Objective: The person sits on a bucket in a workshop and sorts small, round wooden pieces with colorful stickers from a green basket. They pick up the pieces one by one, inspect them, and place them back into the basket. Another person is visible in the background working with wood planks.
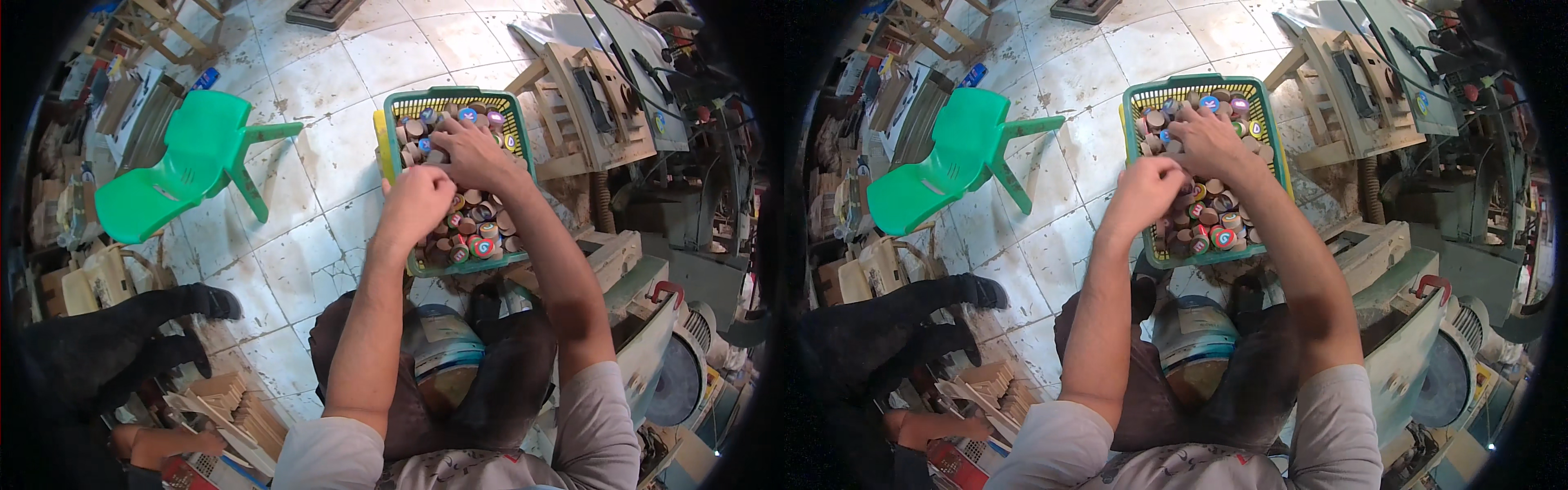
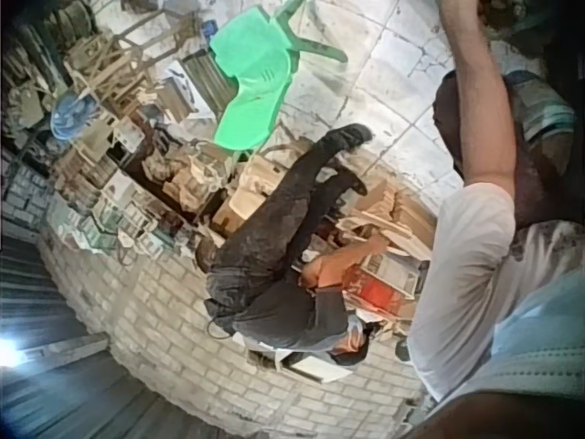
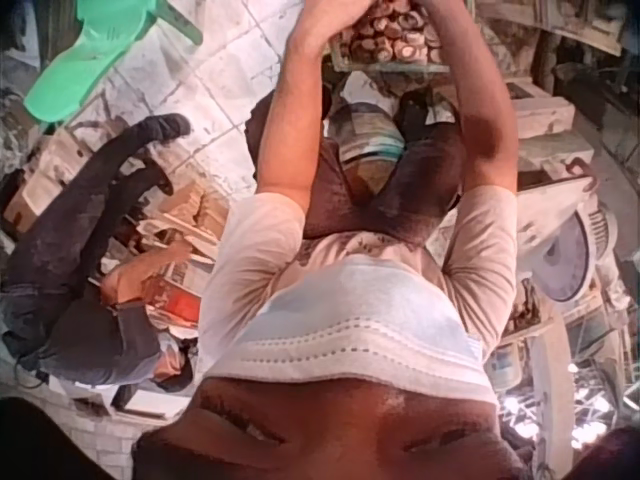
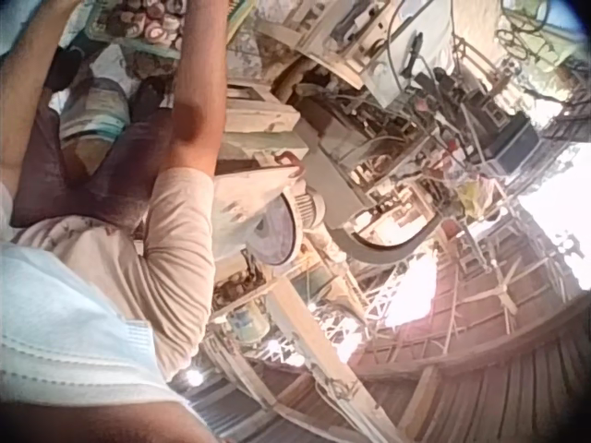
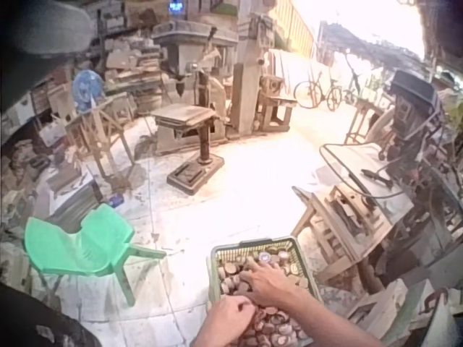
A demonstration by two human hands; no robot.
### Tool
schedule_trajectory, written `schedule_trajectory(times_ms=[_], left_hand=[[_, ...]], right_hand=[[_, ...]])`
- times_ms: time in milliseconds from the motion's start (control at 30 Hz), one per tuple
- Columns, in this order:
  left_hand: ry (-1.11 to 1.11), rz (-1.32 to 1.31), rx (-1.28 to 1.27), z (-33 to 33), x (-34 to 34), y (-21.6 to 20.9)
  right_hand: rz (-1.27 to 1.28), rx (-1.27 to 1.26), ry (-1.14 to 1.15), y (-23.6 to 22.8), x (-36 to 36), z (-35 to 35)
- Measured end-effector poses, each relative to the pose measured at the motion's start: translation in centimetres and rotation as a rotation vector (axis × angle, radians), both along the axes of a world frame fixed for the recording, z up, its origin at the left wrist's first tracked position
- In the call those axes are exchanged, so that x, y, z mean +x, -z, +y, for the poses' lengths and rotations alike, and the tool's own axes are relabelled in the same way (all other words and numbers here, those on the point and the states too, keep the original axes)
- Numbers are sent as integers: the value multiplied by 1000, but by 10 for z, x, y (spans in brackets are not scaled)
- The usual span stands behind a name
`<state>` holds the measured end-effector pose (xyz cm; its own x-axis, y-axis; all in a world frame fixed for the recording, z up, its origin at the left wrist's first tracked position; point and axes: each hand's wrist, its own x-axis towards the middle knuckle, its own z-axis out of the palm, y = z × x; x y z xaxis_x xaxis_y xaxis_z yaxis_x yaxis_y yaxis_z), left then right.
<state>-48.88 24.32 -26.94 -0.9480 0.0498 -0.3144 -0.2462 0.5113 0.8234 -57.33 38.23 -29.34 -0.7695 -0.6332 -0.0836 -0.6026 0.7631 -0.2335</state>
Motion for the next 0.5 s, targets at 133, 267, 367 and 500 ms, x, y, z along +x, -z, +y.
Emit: schedule_trajectory(times_ms=[133,267,367,500], left_hand=[[-398,162,327,-24,-6,10],[-624,327,535,-39,-6,-12],[-545,731,796,-58,-3,-50],[-296,1090,794,-87,35,-133]], right_hand=[[-64,77,14,-23,10,-3],[4,79,34,-27,25,0],[10,107,61,-30,35,7],[23,58,74,-28,61,27]])
